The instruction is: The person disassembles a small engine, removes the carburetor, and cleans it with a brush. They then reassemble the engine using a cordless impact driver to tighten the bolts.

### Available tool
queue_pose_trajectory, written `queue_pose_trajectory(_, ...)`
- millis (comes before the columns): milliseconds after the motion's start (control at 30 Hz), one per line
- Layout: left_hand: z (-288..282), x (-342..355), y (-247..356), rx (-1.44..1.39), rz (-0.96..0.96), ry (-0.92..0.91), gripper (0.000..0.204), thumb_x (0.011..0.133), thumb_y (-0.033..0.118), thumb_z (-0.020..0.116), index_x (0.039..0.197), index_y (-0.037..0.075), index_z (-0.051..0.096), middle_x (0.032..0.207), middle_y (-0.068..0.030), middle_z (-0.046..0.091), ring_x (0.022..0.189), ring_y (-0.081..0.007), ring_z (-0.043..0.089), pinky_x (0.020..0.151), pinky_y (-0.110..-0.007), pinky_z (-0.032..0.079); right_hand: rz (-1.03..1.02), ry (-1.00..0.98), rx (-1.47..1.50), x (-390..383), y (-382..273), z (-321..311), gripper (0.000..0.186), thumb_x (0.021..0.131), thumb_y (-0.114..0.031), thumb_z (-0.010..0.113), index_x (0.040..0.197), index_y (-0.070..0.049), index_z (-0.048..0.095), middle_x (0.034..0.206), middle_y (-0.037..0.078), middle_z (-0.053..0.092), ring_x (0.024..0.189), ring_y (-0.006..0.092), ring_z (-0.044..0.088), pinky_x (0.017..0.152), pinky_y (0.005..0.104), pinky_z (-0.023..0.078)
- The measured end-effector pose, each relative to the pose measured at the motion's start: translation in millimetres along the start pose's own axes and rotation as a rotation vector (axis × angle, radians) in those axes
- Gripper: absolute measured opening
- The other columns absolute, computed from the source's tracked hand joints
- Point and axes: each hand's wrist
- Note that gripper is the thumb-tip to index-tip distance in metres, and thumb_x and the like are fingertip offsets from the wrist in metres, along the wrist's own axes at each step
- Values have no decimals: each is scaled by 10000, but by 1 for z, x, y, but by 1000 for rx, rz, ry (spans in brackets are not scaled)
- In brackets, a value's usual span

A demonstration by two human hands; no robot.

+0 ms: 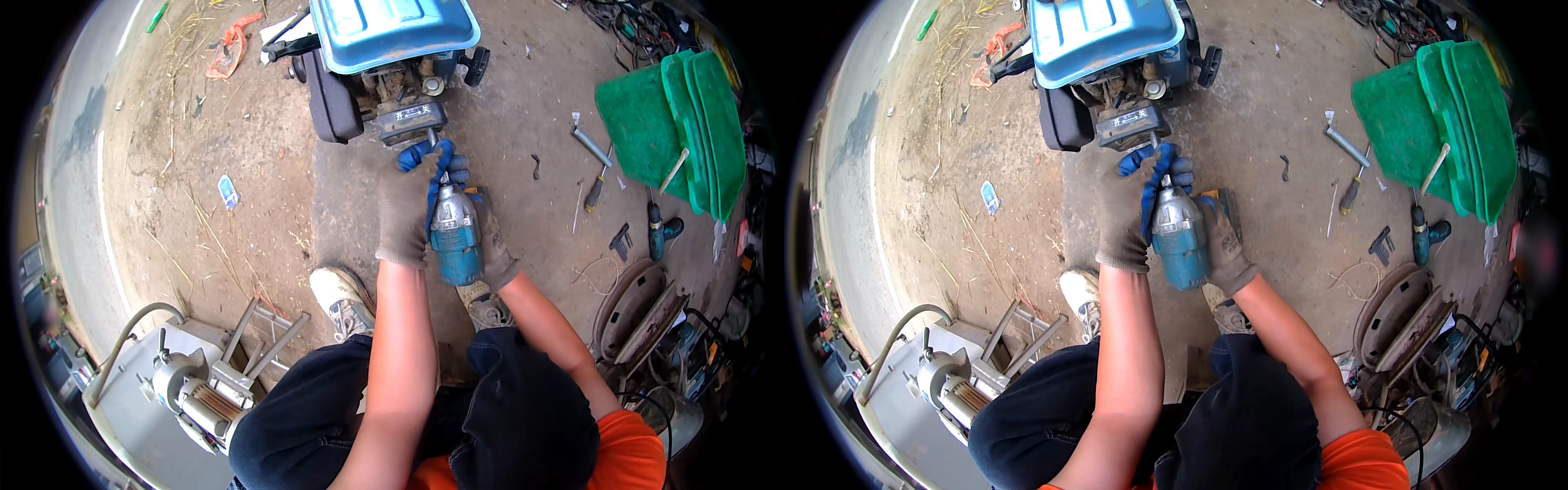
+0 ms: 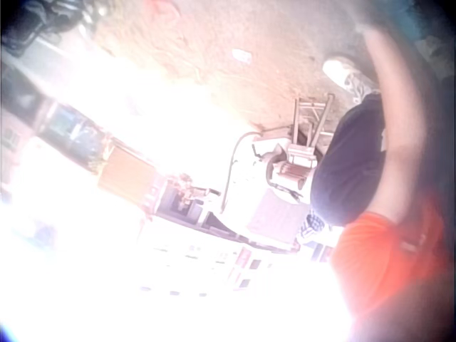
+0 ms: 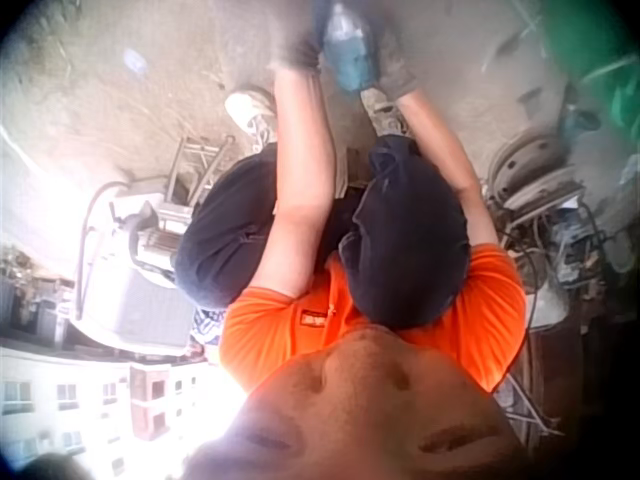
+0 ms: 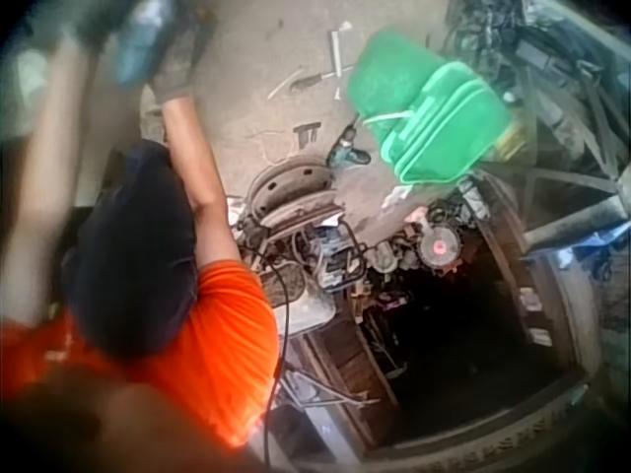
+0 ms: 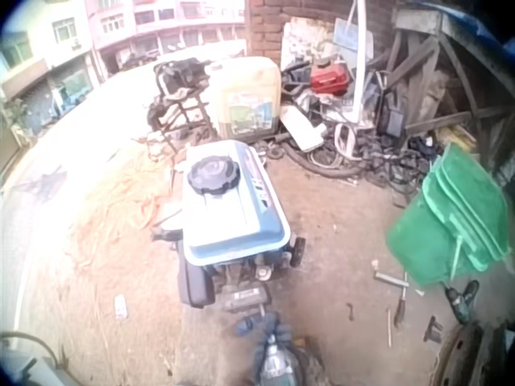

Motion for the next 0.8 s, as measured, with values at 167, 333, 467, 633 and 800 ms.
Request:
queue_pose_trajectory(167,-5,0,3,24,4,-14,230,988,156,631,1087,-51,650,902,-168,720,742,-217,709,655,-334,608,-107,19,-218,-2,-5,3,732,723,-190,837,1303,32,452,1194,242,520,1094,398,575,902,465,509)
queue_pose_trajectory(333,-4,1,2,55,12,-27,235,994,164,622,1084,-51,647,905,-168,720,746,-221,711,661,-336,609,-116,39,-136,1,8,1,728,721,-193,838,1297,35,456,1192,246,514,1079,401,575,899,467,507)
queue_pose_trajectory(467,-4,1,4,68,16,-27,236,994,167,623,1082,-51,645,905,-168,720,746,-223,711,661,-336,609,-103,45,-61,0,7,5,731,718,-184,838,1300,34,455,1199,242,513,1085,394,574,904,464,506)
queue_pose_trajectory(633,-5,1,4,76,12,-23,238,994,170,624,1079,-52,644,901,-164,719,745,-224,711,660,-338,608,-110,48,-88,-1,0,7,724,720,-174,834,1302,32,454,1192,242,517,1089,390,574,906,459,505)
queue_pose_trajectory(800,-2,1,3,69,20,-44,237,993,171,626,1078,-50,644,898,-163,718,745,-224,710,668,-338,607,-47,42,16,2,11,4,719,732,-169,824,1314,23,449,1190,242,519,1087,393,574,904,460,502)
Point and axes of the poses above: each hand's wrist, its own x-axis towards the middle knuckle, its own z-axis out of the palm, y = z × x
